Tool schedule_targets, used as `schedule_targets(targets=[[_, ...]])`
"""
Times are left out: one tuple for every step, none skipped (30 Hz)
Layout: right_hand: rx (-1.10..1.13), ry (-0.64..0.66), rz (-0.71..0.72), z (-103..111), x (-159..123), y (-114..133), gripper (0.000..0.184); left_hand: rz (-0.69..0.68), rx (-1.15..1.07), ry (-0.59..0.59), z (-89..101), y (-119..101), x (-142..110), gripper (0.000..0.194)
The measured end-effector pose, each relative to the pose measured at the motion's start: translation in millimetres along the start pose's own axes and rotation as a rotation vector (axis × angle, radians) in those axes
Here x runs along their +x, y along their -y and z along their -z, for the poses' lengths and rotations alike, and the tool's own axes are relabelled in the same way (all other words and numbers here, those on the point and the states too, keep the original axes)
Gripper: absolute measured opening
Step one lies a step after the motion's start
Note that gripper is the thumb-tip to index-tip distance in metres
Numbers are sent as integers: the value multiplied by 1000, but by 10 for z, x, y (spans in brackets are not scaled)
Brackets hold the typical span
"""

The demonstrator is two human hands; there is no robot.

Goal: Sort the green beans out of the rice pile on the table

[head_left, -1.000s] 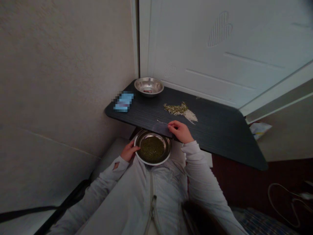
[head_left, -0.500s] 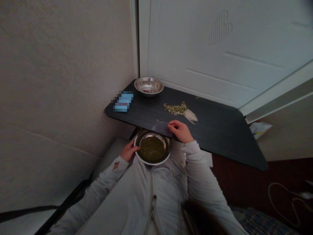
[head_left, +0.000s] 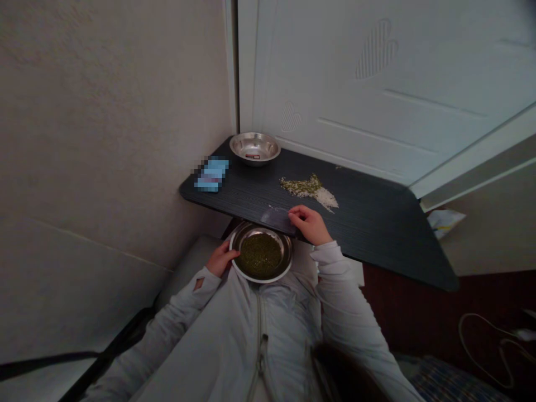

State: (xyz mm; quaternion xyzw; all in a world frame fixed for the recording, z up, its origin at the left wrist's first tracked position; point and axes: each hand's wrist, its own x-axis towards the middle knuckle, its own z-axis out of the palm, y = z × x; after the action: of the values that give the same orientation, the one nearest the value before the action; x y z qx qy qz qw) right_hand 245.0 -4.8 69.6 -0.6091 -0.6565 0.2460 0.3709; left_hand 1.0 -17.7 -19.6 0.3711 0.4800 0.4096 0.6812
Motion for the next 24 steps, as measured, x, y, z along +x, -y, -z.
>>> schedule_targets(targets=[[3, -2, -2, -1, -1, 0, 19, 2, 0, 0, -3, -2, -3, 41], [6, -3, -3, -1, -1, 2, 19, 3, -1, 0, -6, -5, -7, 40], [8, -3, -2, 0, -2, 3, 19, 4, -3, 2, -10, -9, -12, 40], [11, -2, -2, 2, -2, 5, 19, 4, -5, 3, -13, -14, -17, 40], [13, -1, -3, 3, -1, 6, 19, 4, -7, 3, -17, -20, -22, 40], [14, -1, -4, 4, -1, 7, 19, 3, -8, -1, -20, -27, -27, 40], [15, -1, -7, 4, 0, 5, 19, 4, -5, -3, -24, -34, -32, 40], [16, -1, -11, 3, 1, 3, 20, 4, -1, -5, -26, -41, -36, 40], [17, -2, -14, 2, 3, 0, 20, 4, 5, -6, -28, -48, -39, 41], [16, -3, -16, 0, 4, -4, 20, 5, 10, -7, -28, -52, -42, 41], [15, -6, -16, -2, 5, -7, 20, 6, 13, -6, -28, -55, -43, 41], [14, -10, -15, -4, 6, -9, 20, 5, 14, -8, -27, -56, -43, 42], [12, -14, -12, -4, 6, -10, 20, 4, 15, -9, -24, -54, -43, 42], [10, -17, -10, -4, 6, -10, 20, 3, 15, -12, -21, -50, -41, 42], [7, -18, -9, -4, 6, -8, 19, 3, 13, -14, -18, -45, -39, 42], [5, -18, -10, -2, 5, -6, 19, 2, 11, -14, -14, -39, -36, 42], [5, -17, -12, -1, 4, -4, 19, 1, 10, -14, -11, -33, -32, 42], [6, -17, -15, 0, 3, -3, 20, 0, 8, -12, -9, -28, -28, 42], [8, -18, -18, 1, 3, -1, 20, -2, 5, -9, -7, -24, -25, 41], [11, -20, -20, 1, 2, -1, 20, -5, 3, -5, -7, -21, -22, 41], [14, -21, -21, 2, 1, 0, 20, -8, 0, 0, -7, -19, -19, 41], [17, -22, -21, 2, 0, 0, 20, -11, -4, 3, -7, -18, -18, 40], [19, -22, -20, 3, -1, 1, 20, -13, -6, 5, -7, -17, -16, 40], [19, -23, -19, 4, -2, 3, 20, -14, -6, 4, -6, -17, -15, 40]])
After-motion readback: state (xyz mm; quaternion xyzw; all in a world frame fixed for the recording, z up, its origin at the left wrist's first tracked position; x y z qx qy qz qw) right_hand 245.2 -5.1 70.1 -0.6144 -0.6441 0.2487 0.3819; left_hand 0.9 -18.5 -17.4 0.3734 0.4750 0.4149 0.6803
